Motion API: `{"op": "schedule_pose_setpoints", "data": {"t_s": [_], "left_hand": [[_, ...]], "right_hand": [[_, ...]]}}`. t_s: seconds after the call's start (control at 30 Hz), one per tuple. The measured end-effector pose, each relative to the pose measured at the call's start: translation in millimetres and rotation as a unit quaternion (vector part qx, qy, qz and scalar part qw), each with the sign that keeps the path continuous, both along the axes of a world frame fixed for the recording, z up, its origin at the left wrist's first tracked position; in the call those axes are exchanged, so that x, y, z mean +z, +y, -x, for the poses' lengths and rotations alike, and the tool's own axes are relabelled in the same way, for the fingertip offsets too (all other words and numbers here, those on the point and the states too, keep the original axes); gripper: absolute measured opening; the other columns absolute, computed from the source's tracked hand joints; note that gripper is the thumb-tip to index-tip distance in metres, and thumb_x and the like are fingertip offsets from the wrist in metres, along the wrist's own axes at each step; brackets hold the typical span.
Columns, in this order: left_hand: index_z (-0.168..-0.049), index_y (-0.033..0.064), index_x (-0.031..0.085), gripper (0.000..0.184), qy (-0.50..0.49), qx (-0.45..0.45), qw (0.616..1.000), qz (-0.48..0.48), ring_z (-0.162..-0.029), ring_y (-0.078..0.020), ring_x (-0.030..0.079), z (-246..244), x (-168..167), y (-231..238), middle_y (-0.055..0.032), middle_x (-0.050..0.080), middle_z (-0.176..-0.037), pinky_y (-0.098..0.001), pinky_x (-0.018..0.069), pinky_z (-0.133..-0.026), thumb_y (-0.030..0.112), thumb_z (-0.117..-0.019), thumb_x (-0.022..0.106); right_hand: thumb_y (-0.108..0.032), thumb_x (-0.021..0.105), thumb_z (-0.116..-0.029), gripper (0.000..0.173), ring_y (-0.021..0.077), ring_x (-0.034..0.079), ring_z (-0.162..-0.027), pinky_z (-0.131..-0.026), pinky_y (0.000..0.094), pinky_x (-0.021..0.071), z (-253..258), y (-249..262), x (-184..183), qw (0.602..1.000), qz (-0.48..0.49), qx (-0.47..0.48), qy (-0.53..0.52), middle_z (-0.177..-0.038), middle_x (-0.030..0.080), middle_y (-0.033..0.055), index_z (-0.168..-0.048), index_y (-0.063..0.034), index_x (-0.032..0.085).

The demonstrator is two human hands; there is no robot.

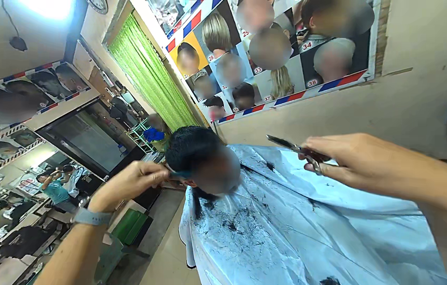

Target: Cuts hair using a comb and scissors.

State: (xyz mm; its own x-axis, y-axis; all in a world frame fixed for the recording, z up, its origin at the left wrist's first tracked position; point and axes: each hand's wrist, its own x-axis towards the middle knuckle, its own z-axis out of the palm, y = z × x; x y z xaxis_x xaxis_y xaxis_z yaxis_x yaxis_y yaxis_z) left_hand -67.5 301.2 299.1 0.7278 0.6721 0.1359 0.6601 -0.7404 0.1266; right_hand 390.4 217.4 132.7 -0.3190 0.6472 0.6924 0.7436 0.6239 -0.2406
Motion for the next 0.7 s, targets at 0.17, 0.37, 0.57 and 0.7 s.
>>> {"op": "schedule_pose_setpoints", "data": {"t_s": [0.17, 0.37, 0.57, 0.7], "left_hand": [[-0.094, 0.0051, 0.072, 0.04, 0.021, 0.11, 0.984, -0.14, -0.065, -0.0246, 0.062, -87, 44, 50, -0.0088, 0.064, -0.07, -0.0547, 0.0509, -0.065, 0.033, -0.1086, 0.048], [-0.086, 0.0096, 0.074, 0.035, 0.099, 0.082, 0.992, -0.016, -0.054, -0.0118, 0.056, -104, 56, 37, -0.0014, 0.062, -0.063, -0.0369, 0.0486, -0.056, 0.029, -0.1067, 0.055], [-0.087, 0.0153, 0.076, 0.03, 0.088, 0.003, 0.99, 0.107, -0.053, -0.0059, 0.051, -58, 49, 24, 0.0027, 0.062, -0.064, -0.0241, 0.0411, -0.052, 0.028, -0.1043, 0.055], [-0.106, 0.0082, 0.072, 0.032, -0.151, 0.076, 0.986, 0.01, -0.062, -0.0117, 0.055, -21, 29, 79, -0.0032, 0.062, -0.074, -0.0354, 0.0488, -0.062, 0.032, -0.1087, 0.05]], "right_hand": [[-0.038, 0.056, -0.0982, 0.026, -0.0008, 0.066, -0.084, -0.073, 0.0233, 0.0579, 11, -48, -48, 0.99, 0.073, 0.015, 0.116, -0.094, 0.068, -0.0103, -0.109, -0.0193, 0.069], [-0.045, 0.055, -0.0972, 0.032, 0.0011, 0.067, -0.083, -0.072, 0.025, 0.0594, 0, -99, -106, 0.983, 0.097, -0.032, 0.15, -0.094, 0.07, -0.0085, -0.108, -0.0184, 0.069], [-0.047, 0.057, -0.0975, 0.037, 0.0063, 0.068, -0.082, -0.071, 0.0286, 0.0592, -4, -155, -122, 0.977, 0.124, -0.075, 0.154, -0.095, 0.071, -0.0024, -0.108, -0.0143, 0.07], [-0.042, 0.063, -0.0967, 0.035, 0.0099, 0.07, -0.082, -0.072, 0.0307, 0.0597, 11, -189, -120, 0.968, 0.159, -0.092, 0.168, -0.095, 0.073, 0.0024, -0.109, -0.01, 0.07]]}}
